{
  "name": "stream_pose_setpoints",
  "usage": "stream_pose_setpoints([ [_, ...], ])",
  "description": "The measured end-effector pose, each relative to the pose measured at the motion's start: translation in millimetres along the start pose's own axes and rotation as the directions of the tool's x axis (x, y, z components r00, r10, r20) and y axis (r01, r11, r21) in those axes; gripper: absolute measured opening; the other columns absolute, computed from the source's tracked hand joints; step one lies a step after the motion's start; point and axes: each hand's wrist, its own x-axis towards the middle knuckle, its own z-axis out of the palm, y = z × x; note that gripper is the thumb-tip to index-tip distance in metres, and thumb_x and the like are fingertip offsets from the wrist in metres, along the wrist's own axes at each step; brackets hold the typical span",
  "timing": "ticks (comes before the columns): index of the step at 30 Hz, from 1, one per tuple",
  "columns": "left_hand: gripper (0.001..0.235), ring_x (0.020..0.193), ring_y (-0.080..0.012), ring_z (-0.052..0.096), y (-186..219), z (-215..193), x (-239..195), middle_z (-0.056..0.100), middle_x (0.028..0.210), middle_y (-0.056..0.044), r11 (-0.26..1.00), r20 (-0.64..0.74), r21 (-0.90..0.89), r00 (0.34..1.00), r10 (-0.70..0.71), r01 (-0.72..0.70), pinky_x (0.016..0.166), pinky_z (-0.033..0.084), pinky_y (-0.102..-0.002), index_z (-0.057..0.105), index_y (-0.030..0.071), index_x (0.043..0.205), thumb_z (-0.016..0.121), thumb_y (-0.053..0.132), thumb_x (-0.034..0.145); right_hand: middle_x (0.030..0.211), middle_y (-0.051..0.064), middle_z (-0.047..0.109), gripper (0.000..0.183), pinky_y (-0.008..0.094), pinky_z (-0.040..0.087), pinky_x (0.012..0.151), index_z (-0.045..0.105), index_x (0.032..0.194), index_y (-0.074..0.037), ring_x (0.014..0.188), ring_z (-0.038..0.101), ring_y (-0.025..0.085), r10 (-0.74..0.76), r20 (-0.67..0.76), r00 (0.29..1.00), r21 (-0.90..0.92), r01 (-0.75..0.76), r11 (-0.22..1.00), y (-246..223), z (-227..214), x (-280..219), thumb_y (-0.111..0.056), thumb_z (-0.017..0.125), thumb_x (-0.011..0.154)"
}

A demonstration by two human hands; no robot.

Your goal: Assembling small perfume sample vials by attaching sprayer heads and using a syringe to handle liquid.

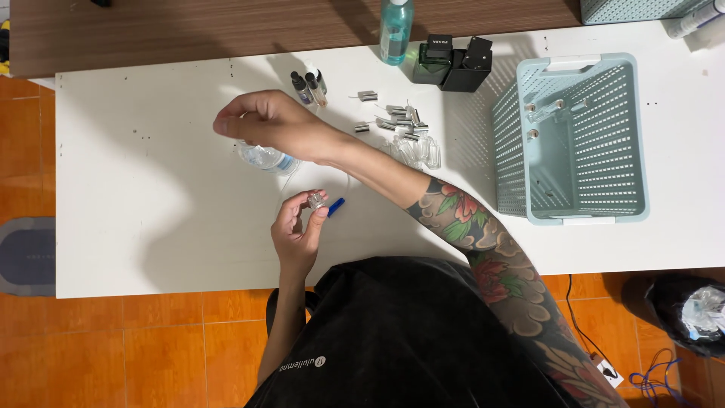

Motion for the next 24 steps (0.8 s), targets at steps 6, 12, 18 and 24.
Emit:
stream_pose_setpoints([
  [6,0.030,0.104,-0.0328,0.074,0,5,3,0.074,0.110,-0.019,1.000,0.011,-0.007,1.000,0.004,-0.004,0.092,0.052,-0.042,0.062,-0.006,0.121,0.074,0.006,0.096,0.064,-0.005,0.055,0.022,0.020,0.042,0.064,0.071,0.112,-0.010,0.063,0.048,0.004,-0.071,0.072,0.995,-0.170,0.083,0.982,-9,0,-16,-0.029,0.064,0.102],
  [12,0.036,0.097,-0.0212,0.070,-19,-5,-2,0.073,0.106,-0.015,0.996,-0.014,0.075,0.999,-0.038,0.039,0.093,0.053,-0.039,0.064,-0.003,0.123,0.080,0.009,0.093,0.097,0.017,0.071,0.022,0.043,0.057,0.080,0.063,0.131,-0.009,0.082,0.071,0.031,-0.389,0.060,0.919,-0.572,0.350,0.741,-62,-10,-101,-0.010,0.061,0.109],
  [18,0.028,0.101,-0.0350,0.075,-7,9,9,0.074,0.112,-0.022,1.000,0.045,-0.019,0.999,-0.010,0.011,0.094,0.054,-0.044,0.059,-0.007,0.119,0.073,0.001,0.096,0.105,0.014,0.072,0.030,0.045,0.056,0.089,0.072,0.126,-0.008,0.101,0.071,0.037,-0.397,-0.323,0.859,-0.898,-0.145,0.415,8,-76,-196,-0.002,0.069,0.096],
  [24,0.028,0.100,-0.0339,0.075,0,24,20,0.074,0.110,-0.022,0.999,0.094,-0.042,0.996,0.001,0.003,0.090,0.055,-0.042,0.062,-0.009,0.116,0.075,0.000,0.093,0.102,0.016,0.073,0.027,0.048,0.057,0.083,0.074,0.124,-0.015,0.098,0.072,0.039,-0.236,-0.616,0.751,-0.786,-0.572,0.235,53,-105,-257,-0.007,0.065,0.101],
])
